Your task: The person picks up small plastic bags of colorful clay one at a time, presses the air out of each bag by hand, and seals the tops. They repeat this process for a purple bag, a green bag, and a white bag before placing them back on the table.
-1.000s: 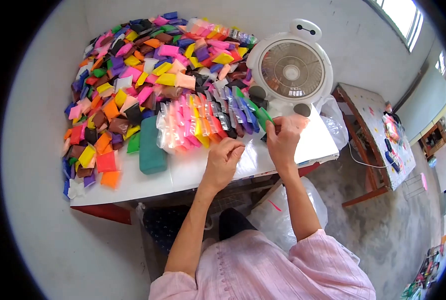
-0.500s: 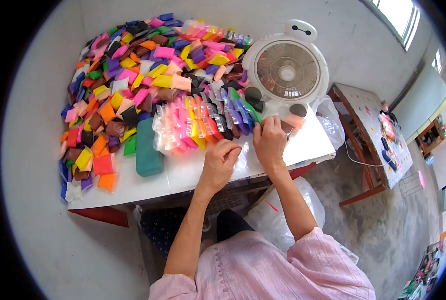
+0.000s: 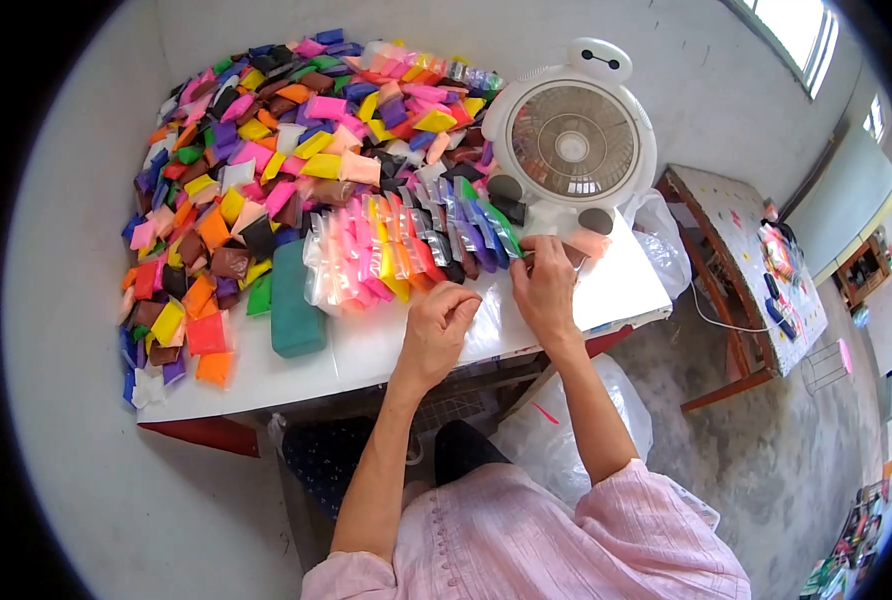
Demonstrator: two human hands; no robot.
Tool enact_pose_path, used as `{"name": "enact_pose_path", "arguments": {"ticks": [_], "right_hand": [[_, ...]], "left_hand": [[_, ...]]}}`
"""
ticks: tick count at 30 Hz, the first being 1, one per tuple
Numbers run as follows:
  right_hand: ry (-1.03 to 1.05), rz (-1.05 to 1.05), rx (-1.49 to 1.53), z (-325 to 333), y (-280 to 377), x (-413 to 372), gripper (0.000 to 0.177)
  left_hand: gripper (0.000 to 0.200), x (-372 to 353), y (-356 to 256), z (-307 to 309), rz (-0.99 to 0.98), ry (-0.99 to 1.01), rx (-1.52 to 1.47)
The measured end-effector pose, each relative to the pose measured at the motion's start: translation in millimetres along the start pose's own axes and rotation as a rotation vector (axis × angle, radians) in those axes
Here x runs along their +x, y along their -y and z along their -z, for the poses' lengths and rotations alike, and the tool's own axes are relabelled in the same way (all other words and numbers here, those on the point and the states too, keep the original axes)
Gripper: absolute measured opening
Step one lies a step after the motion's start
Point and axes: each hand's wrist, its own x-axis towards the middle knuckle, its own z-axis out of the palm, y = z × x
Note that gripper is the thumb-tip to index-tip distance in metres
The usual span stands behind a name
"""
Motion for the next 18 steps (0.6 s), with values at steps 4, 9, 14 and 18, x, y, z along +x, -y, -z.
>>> {"name": "enact_pose_path", "arguments": {"ticks": [4,9,14,18], "right_hand": [[-0.022,0.048,-0.01,-3,3,4,0.015],[-0.062,0.076,0.015,-5,2,3,0.016],[-0.062,0.049,-0.098,5,5,-7,0.017],[-0.077,0.137,-0.281,6,-1,-7,0.013]], "left_hand": [[0.013,0,-3,0,0.002,0.0,0.025],[0.012,0,-4,1,0.009,0.0,0.013],[0.012,0,-2,1,0.0,0.003,0.013],[0.012,0,-2,0,-0.005,-0.003,0.018]]}}
